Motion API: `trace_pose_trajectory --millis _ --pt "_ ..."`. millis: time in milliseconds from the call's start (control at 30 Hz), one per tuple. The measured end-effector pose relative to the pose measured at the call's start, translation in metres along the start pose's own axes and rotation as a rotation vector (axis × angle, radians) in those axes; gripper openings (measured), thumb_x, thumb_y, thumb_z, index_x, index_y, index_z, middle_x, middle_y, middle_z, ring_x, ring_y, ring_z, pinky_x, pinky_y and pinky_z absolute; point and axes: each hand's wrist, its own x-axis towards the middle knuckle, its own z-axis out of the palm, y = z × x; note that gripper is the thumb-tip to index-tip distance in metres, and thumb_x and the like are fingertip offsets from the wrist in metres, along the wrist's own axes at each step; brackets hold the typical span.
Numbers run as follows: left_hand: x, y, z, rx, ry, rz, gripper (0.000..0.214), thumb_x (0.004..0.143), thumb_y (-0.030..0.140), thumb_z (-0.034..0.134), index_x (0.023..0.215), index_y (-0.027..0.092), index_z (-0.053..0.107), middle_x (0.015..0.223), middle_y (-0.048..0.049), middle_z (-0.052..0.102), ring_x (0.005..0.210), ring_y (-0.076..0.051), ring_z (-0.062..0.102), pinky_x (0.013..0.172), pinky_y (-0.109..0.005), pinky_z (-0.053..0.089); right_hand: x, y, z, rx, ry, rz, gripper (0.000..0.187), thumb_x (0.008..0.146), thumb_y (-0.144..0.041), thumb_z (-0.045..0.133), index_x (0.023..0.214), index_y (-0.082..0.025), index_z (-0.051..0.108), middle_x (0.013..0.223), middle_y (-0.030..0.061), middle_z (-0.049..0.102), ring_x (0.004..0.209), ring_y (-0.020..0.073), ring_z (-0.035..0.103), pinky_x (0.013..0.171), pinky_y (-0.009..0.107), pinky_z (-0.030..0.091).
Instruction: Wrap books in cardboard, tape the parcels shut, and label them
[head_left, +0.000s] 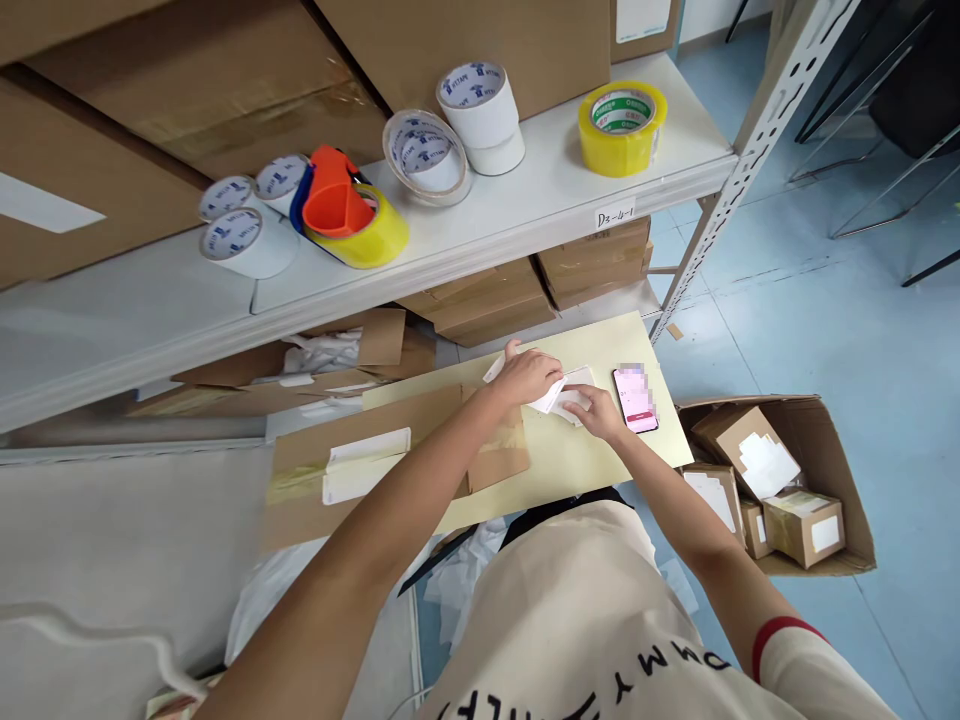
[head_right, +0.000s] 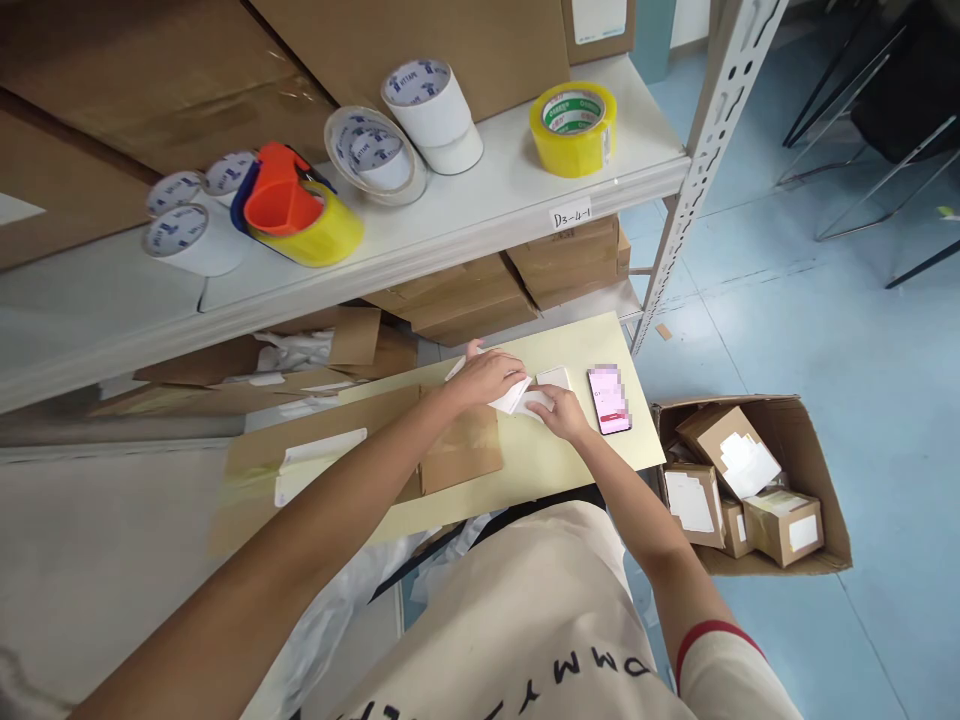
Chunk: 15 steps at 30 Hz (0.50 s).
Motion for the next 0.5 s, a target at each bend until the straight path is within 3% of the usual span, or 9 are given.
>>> trace_pose_trajectory --millis 100,200,367,500 --pt "0.001 -0.006 -0.003 0.012 0.0 -0.028 0.03 0.088 0.021 0.047 0.066 0.022 0.067 0.086 -0.0034 0.076 0.093 -0.021 0.063 0.106 -0.049 0.019 0.001 0.007 -0.002 -0.076 0.006 0.086 0.043 0.084 -0.029 0.058 0.127 -0.023 0.052 0.114 0.0076 0.07 0.101 0.0247 0.066 0.084 0.037 0.052" --pt "0.001 -0.012 -0.008 0.029 0.067 -0.086 0.029 0.089 0.022 0.048 0.069 0.022 0.069 0.092 -0.0045 0.077 0.097 -0.023 0.063 0.103 -0.05 0.019 0.002 0.014 -0.006 -0.121 0.017 0.147 0.043 0.085 -0.026 0.055 0.127 -0.022 0.05 0.109 0.008 0.07 0.101 0.0251 0.065 0.083 0.036 0.052" --pt "-0.004 -0.026 -0.025 -0.038 0.27 -0.21 0.026 0.09 0.027 0.05 0.077 0.024 0.073 0.094 -0.0049 0.077 0.097 -0.024 0.064 0.101 -0.05 0.023 0.004 0.028 -0.015 -0.169 0.04 0.149 0.042 0.084 -0.028 0.053 0.127 -0.023 0.051 0.107 0.0077 0.07 0.089 0.0246 0.065 0.079 0.038 0.052" --pt "-0.013 -0.031 -0.04 -0.284 0.484 -0.317 0.021 0.086 0.033 0.057 0.084 0.022 0.076 0.094 -0.0049 0.078 0.093 -0.023 0.067 0.094 -0.042 0.038 0.01 0.032 -0.019 -0.185 0.09 0.165 0.053 0.083 -0.03 0.055 0.135 -0.02 0.045 0.117 0.0122 0.068 0.104 0.0282 0.064 0.087 0.044 0.051"
